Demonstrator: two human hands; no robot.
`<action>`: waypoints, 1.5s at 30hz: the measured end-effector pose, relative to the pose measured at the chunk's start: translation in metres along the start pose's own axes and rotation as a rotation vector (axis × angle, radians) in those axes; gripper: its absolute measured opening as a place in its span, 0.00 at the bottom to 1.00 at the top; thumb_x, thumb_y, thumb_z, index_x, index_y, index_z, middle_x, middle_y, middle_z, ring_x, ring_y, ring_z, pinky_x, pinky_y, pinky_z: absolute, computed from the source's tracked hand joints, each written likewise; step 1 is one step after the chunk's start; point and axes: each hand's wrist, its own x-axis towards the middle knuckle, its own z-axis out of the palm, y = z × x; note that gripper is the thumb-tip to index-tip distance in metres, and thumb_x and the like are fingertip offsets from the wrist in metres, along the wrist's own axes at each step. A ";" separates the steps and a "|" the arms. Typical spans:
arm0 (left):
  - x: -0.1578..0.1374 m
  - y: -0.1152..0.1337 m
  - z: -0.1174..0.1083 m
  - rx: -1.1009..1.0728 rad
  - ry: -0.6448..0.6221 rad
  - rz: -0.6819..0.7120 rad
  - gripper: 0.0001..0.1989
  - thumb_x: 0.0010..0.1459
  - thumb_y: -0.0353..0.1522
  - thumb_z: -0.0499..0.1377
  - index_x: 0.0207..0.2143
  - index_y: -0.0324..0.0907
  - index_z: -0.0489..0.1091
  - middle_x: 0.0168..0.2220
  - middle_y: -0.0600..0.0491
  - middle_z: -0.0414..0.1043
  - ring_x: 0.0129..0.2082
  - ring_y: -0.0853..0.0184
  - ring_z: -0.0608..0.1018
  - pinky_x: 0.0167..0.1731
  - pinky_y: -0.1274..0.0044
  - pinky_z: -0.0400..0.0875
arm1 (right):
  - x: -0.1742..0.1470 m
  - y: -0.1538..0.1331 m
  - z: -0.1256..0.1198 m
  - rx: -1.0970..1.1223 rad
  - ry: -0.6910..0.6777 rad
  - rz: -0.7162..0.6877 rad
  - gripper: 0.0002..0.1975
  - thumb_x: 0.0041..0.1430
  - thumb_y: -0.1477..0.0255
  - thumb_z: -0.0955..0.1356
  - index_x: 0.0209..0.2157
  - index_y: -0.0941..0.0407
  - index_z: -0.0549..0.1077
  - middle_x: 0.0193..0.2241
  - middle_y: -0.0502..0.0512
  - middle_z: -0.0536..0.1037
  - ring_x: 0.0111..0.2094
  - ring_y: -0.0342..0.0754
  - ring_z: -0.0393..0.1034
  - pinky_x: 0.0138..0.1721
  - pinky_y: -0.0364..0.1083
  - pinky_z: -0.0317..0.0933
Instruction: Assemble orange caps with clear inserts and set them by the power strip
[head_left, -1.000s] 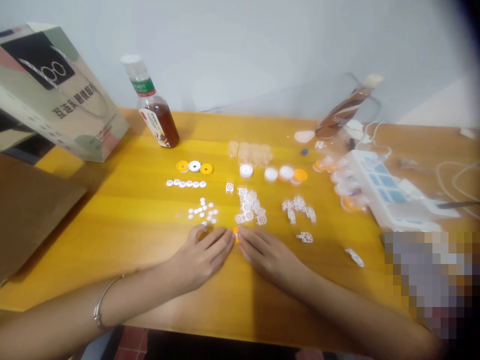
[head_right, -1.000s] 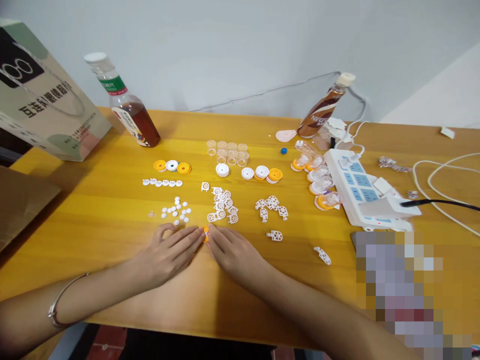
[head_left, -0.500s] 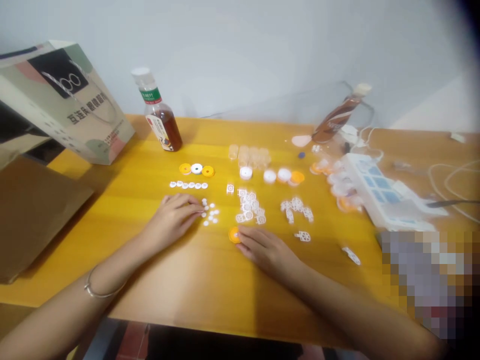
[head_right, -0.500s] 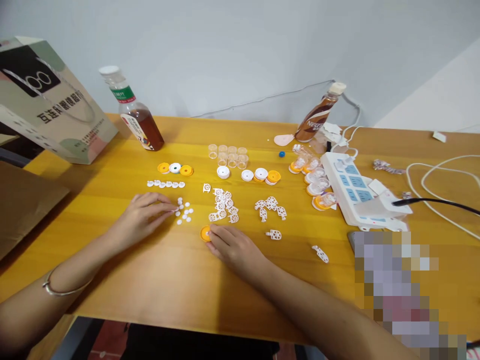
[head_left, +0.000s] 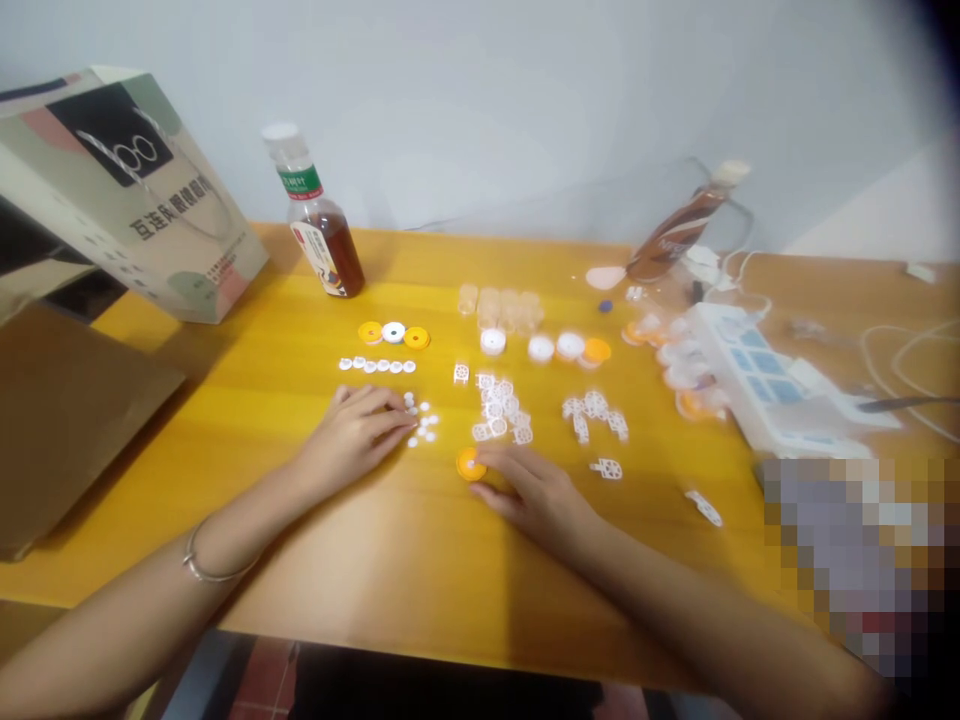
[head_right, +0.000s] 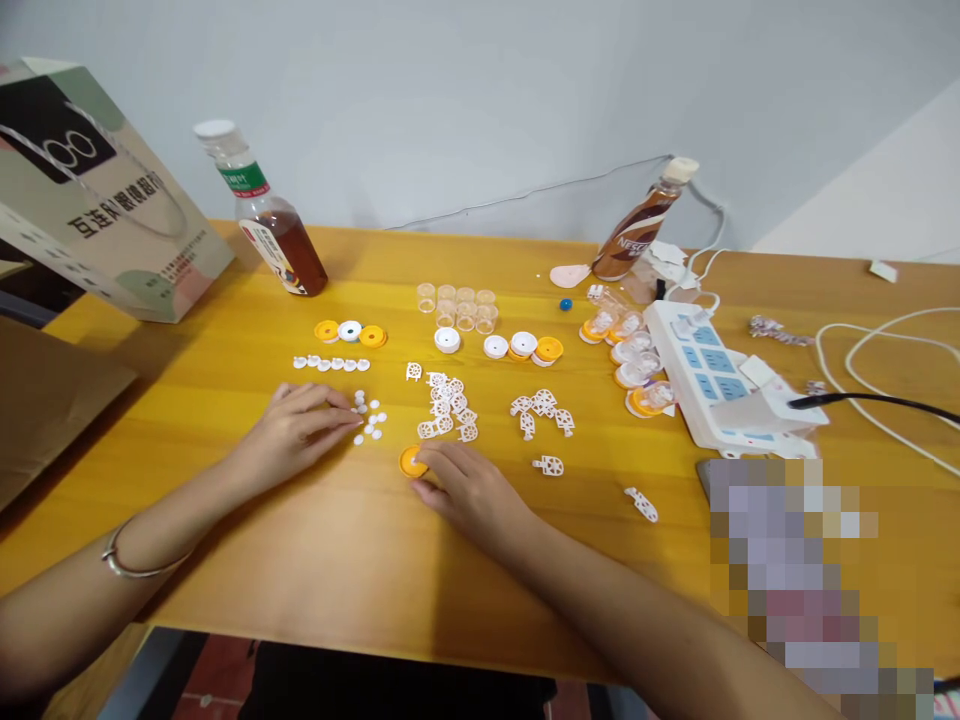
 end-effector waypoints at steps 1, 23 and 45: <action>0.001 0.003 0.001 -0.031 0.010 -0.003 0.07 0.58 0.33 0.54 0.36 0.46 0.71 0.36 0.55 0.71 0.37 0.69 0.71 0.36 0.75 0.54 | 0.000 0.000 0.000 0.009 0.001 0.018 0.12 0.54 0.75 0.66 0.41 0.55 0.64 0.37 0.55 0.75 0.39 0.45 0.71 0.41 0.43 0.67; 0.044 0.045 0.016 -0.374 -0.323 -0.093 0.05 0.54 0.29 0.55 0.29 0.42 0.71 0.31 0.55 0.70 0.34 0.68 0.71 0.36 0.75 0.60 | -0.001 0.003 0.004 0.098 -0.032 0.077 0.12 0.54 0.75 0.65 0.42 0.54 0.63 0.35 0.54 0.75 0.37 0.46 0.71 0.38 0.46 0.67; 0.047 0.046 0.018 -0.319 -0.296 -0.169 0.03 0.51 0.32 0.59 0.28 0.41 0.68 0.30 0.57 0.69 0.30 0.69 0.70 0.33 0.76 0.57 | -0.002 0.003 0.004 0.107 -0.054 0.131 0.12 0.54 0.72 0.66 0.42 0.53 0.64 0.36 0.54 0.75 0.38 0.46 0.71 0.39 0.46 0.67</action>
